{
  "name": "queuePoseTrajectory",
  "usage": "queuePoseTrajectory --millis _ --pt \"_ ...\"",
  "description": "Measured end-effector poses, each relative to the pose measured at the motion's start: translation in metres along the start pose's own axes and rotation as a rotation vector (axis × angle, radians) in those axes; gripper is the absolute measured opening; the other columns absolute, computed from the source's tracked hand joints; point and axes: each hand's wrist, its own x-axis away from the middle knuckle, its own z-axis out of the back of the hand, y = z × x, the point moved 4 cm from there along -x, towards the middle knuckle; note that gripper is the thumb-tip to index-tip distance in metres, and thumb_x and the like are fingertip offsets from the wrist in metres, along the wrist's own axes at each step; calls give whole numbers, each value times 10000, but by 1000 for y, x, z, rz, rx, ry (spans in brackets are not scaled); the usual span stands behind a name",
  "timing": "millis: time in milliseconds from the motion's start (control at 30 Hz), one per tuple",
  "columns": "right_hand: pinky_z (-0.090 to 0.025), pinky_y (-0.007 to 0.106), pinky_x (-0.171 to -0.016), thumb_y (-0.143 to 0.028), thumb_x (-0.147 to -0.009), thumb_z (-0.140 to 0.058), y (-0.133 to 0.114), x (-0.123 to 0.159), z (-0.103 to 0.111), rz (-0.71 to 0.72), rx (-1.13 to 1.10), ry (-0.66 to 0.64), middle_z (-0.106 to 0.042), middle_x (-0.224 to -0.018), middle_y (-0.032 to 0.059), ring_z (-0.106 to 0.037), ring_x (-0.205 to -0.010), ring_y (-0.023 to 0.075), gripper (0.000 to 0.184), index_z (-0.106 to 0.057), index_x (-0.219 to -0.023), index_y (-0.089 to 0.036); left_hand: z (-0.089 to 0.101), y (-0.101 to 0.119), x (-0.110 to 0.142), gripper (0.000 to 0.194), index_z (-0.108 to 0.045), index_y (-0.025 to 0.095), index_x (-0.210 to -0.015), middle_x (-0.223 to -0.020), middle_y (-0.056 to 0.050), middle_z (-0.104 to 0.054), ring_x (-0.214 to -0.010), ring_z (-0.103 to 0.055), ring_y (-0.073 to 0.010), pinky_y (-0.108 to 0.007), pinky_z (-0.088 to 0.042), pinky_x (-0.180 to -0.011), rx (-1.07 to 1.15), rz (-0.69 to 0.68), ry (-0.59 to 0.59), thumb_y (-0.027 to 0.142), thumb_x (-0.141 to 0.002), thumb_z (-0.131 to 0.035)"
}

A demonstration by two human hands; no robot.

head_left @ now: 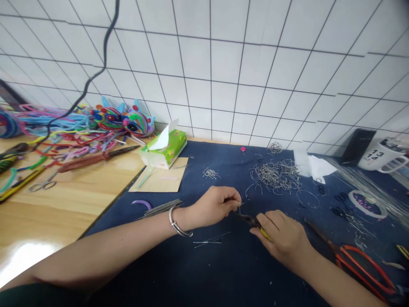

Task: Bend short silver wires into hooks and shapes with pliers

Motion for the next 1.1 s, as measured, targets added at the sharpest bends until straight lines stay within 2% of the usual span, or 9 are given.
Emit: queuePoseTrajectory --millis 133,267,567,700,900,1100 --pt "-431 282 -630 -310 -803 -516 0 2 0 -47 -94 6 -547 -771 63 -518 -722 164 239 -548 -964 -137 3 10 3 165 -549 150 -754 -704 21 -555 -613 -481 -55 -167 -373 -575 -181 -178 73 64 -767 -408" --pt "-443 284 -654 -315 -804 -516 -3 3 1 -76 -138 -12 -549 -771 60 -531 -732 164 230 -548 -956 -144 2 11 5 167 -542 151 -788 -747 6 -575 -689 -501 -81 -194 -385 -632 -310 -293 64 59 -773 -404" --pt "-445 265 -642 -325 -806 -512 -2 3 0 -140 -251 -39 -550 -756 50 -539 -698 145 227 -557 -949 -154 0 9 6 195 -531 147 -812 -767 -3 -575 -707 -506 -88 -199 -394 -638 -326 -362 67 24 -760 -389" --pt "-442 258 -632 -344 -808 -504 -2 2 -3 -145 -281 -61 -550 -751 46 -539 -688 139 238 -565 -945 -160 -1 11 4 204 -539 145 -803 -766 -3 -571 -713 -503 -90 -200 -395 -659 -312 -378 -7 15 -754 -390" --pt "-438 259 -639 -352 -803 -502 -4 2 -6 -111 -300 -79 -557 -771 49 -543 -709 145 232 -571 -932 -172 -1 11 2 183 -561 150 -798 -783 -2 -585 -717 -518 -90 -193 -396 -678 -269 -324 -178 41 -763 -419" --pt "-421 250 -620 -350 -793 -515 -5 0 -6 -124 -393 -186 -551 -743 27 -521 -676 132 194 -573 -883 -189 -3 12 3 181 -572 154 -783 -768 5 -594 -695 -524 -87 -189 -390 -657 -246 -304 -284 45 -763 -428"
